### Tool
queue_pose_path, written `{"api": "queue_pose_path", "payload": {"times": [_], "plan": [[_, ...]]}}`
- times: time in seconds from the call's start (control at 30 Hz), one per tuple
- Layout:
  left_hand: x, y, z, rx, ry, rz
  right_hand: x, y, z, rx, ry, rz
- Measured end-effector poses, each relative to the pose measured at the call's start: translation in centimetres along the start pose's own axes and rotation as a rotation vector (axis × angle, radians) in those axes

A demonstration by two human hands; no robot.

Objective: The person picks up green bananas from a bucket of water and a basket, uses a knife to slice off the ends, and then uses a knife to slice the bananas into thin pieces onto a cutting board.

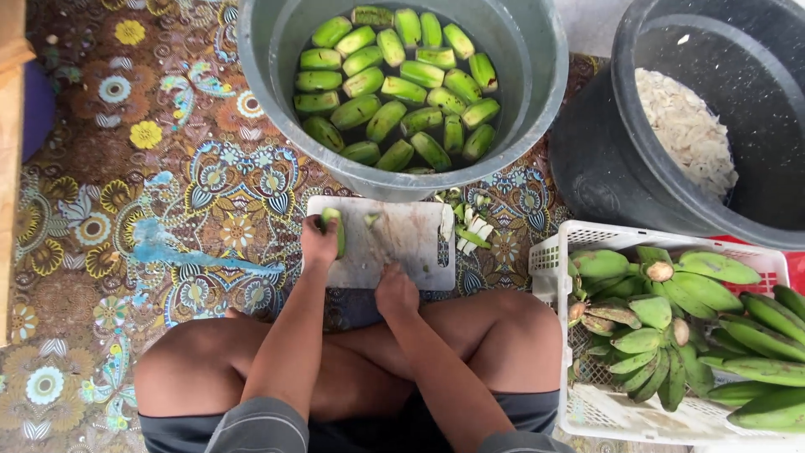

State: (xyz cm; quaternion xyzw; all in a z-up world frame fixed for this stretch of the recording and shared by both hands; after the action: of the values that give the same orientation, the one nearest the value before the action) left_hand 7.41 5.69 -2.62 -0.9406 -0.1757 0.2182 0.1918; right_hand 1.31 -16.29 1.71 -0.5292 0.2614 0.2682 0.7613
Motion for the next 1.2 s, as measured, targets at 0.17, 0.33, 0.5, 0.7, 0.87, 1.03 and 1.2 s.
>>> {"api": "queue_pose_path", "payload": {"times": [0.17, 0.33, 0.5, 0.7, 0.87, 1.03, 1.2], "plan": [[-4.3, -2.2, 0.2, -0.014, -0.201, -0.218, 0.3, 0.1, -1.8, 0.251, 0.094, -0.085], [-6.5, -3.9, -3.2, 0.371, -0.304, -0.054, -1.0, -1.6, -0.2, 0.261, -0.066, -0.166], [-7.9, -2.5, -10.0, 0.585, 0.238, 0.102, -2.3, -2.1, 0.4, 0.284, -0.112, -0.195], [-5.6, 1.2, -5.3, 0.677, 0.343, 0.253, -3.1, -2.1, 1.1, 0.259, -0.187, -0.219], [-4.9, 1.9, -3.9, 0.599, 0.501, 0.165, -2.7, -0.9, 1.5, 0.193, -0.258, -0.237], [-4.4, 1.6, -3.5, 0.541, 0.504, 0.124, -1.7, -0.4, 1.9, 0.134, -0.294, -0.239], [-3.5, 2.5, -2.3, 0.587, 0.528, 0.136, -1.6, -0.1, 2.0, 0.099, -0.261, -0.154]]}}
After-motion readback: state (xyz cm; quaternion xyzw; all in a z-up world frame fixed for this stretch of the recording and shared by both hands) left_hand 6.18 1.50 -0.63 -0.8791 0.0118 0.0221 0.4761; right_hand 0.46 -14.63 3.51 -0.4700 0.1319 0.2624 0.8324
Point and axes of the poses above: each hand's wrist, its own x-axis towards the middle knuckle, its own y-axis out of the palm, z = x × y, the point moved 9 cm from there along x, towards the middle knuckle, and after that the axes turned 12 degrees about z, right-handed, at the moved point
